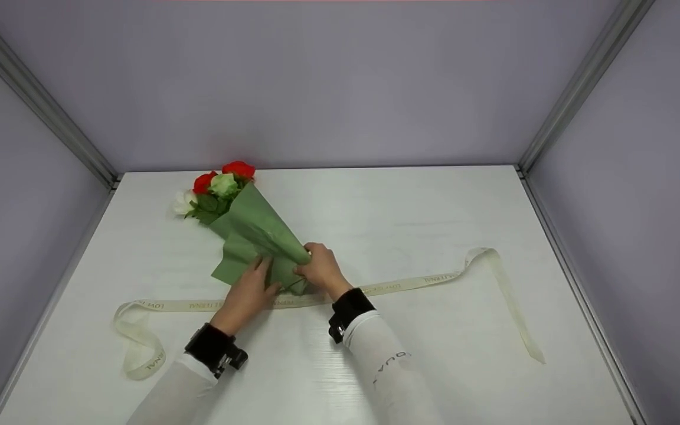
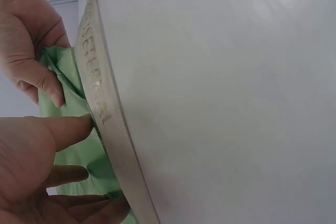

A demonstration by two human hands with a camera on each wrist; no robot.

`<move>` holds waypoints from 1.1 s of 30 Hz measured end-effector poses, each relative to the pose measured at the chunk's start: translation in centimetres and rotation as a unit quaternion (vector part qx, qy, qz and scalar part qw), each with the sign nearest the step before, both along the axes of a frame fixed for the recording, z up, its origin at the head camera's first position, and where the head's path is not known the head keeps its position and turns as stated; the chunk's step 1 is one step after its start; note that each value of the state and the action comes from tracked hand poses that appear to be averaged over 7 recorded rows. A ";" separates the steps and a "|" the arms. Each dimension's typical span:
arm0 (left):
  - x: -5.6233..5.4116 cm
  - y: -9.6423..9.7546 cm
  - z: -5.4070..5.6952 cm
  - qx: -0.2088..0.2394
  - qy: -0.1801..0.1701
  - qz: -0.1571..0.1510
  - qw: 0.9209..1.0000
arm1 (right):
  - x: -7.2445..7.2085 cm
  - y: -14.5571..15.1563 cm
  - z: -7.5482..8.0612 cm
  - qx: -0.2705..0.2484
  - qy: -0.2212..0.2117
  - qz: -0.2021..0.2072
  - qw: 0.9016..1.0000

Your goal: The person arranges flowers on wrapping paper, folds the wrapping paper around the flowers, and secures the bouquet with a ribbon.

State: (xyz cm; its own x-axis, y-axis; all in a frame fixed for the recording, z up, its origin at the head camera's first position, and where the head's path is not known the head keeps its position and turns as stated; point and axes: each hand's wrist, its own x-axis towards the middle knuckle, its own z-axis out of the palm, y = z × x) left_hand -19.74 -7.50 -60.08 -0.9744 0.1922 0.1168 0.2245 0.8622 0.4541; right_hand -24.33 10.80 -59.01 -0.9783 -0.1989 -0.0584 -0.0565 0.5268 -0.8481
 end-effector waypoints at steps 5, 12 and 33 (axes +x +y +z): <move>0.5 0.1 1.0 0.002 0.007 0.020 1.000 | 0.5 1.2 0.5 -0.106 -0.050 0.008 0.993; 1.6 0.5 1.9 0.027 0.054 0.014 0.998 | 1.5 2.3 1.1 -0.181 -0.075 0.019 0.980; 3.8 1.5 3.3 0.046 0.184 0.060 0.980 | 4.0 2.0 3.1 -0.368 -0.079 0.055 0.925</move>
